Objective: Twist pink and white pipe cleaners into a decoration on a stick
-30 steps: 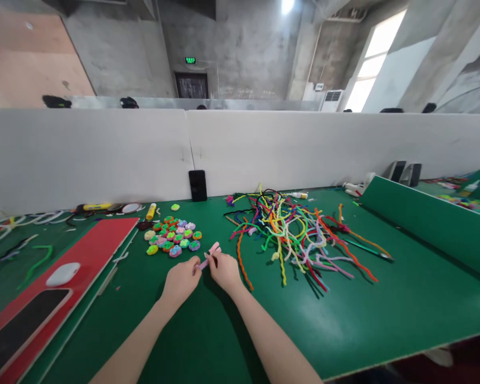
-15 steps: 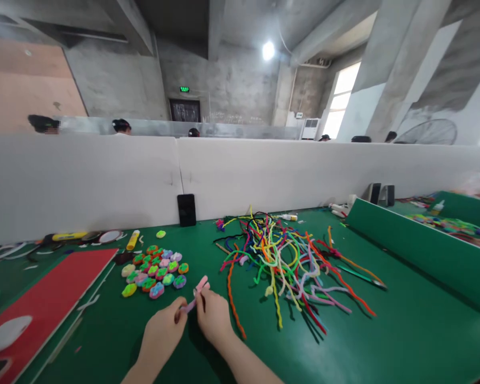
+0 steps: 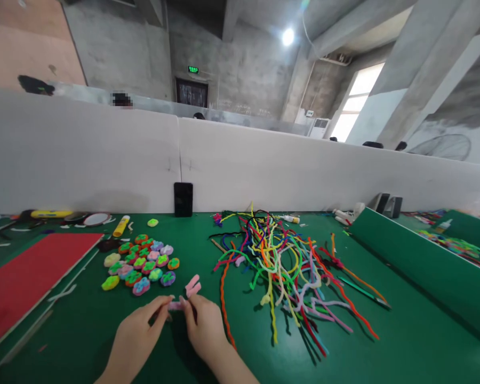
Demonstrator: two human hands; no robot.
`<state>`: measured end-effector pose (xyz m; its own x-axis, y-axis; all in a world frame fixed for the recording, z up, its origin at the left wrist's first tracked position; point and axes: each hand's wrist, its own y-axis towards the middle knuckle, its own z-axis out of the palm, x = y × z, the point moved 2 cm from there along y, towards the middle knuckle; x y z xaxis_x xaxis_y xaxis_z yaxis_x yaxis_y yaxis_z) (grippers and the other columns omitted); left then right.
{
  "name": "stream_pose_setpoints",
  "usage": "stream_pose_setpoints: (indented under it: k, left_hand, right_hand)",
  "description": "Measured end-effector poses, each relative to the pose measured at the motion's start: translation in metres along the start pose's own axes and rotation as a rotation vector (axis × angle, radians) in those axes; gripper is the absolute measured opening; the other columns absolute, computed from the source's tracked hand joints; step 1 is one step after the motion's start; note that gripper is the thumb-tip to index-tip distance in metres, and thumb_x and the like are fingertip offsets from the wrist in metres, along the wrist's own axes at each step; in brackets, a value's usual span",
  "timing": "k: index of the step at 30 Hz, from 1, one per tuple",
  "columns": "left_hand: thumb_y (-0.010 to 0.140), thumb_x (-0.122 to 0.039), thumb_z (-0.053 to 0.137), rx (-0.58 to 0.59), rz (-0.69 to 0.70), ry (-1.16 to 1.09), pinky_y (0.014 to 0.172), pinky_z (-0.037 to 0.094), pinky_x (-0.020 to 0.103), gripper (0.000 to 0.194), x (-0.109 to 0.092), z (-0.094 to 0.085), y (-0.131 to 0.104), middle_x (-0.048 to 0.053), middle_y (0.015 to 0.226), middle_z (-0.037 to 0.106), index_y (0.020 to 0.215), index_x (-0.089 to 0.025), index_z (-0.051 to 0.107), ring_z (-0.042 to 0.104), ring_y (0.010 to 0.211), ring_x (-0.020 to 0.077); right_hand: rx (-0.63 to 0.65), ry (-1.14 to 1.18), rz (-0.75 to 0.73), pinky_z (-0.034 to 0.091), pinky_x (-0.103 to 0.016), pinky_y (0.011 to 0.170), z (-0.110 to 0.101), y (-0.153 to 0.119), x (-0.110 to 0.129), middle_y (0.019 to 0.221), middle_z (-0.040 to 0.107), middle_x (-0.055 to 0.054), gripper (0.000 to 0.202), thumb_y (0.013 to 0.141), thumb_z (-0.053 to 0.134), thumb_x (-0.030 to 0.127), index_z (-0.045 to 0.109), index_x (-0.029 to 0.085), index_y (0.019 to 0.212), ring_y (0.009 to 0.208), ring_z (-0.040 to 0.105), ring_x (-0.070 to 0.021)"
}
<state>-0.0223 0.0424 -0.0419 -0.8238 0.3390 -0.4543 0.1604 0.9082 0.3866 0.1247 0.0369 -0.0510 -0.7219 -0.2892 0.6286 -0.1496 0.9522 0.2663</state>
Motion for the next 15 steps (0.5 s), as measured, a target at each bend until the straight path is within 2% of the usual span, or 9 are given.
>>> stream_pose_setpoints:
  k: [3, 5, 8, 12, 15]
  left_hand:
    - [0.081, -0.032, 0.039, -0.074, 0.049, -0.054, 0.057, 0.047, 0.022, 0.027, -0.004, -0.003, -0.001, 0.001, 0.072, 0.069, 0.087, -0.022, 0.063, 0.062, 0.062, 0.0149]
    - [0.081, -0.032, 0.040, -0.074, 0.025, -0.096, 0.061, 0.048, 0.022, 0.026, -0.006, -0.006, -0.001, 0.002, 0.078, 0.069, 0.087, -0.022, 0.063, 0.063, 0.067, 0.0154]
    - [0.081, -0.030, 0.040, 0.035, -0.055, -0.175, 0.065, 0.048, 0.022, 0.025, -0.009, -0.006, 0.000, 0.003, 0.084, 0.069, 0.089, -0.023, 0.062, 0.063, 0.074, 0.0158]
    - [0.080, -0.030, 0.041, 0.146, -0.067, -0.288, 0.069, 0.048, 0.024, 0.024, -0.017, -0.006, 0.001, 0.005, 0.092, 0.067, 0.094, -0.023, 0.059, 0.062, 0.081, 0.0175]
    - [0.080, -0.035, 0.043, 0.179, -0.123, -0.352, 0.063, 0.046, 0.022, 0.020, -0.021, -0.008, 0.002, 0.003, 0.082, 0.066, 0.085, -0.023, 0.058, 0.061, 0.073, 0.0164]
  right_hand:
    - [0.031, 0.032, -0.027, 0.027, -0.019, 0.050, -0.002, -0.001, 0.002, 0.062, 0.056, 0.000, 0.030, 0.090, 0.030, 0.029, 0.051, 0.018, 0.071, 0.052, 0.048, -0.0102]
    - [0.058, 0.052, -0.045, 0.027, -0.019, 0.049, -0.002, -0.002, 0.004, 0.059, 0.055, 0.001, 0.031, 0.090, 0.030, 0.030, 0.050, 0.018, 0.070, 0.050, 0.047, -0.0096]
    - [0.064, 0.065, -0.037, 0.026, -0.019, 0.047, 0.000, -0.004, 0.005, 0.057, 0.053, 0.001, 0.032, 0.090, 0.029, 0.030, 0.049, 0.018, 0.068, 0.048, 0.046, -0.0096]
    - [0.023, 0.074, -0.001, 0.025, -0.020, 0.047, 0.001, -0.005, 0.003, 0.059, 0.055, 0.000, 0.030, 0.090, 0.028, 0.026, 0.049, 0.018, 0.071, 0.048, 0.046, -0.0105]
    - [0.017, 0.094, 0.008, 0.026, -0.021, 0.048, 0.000, -0.006, 0.002, 0.059, 0.055, 0.000, 0.029, 0.090, 0.027, 0.025, 0.049, 0.018, 0.072, 0.049, 0.046, -0.0108]
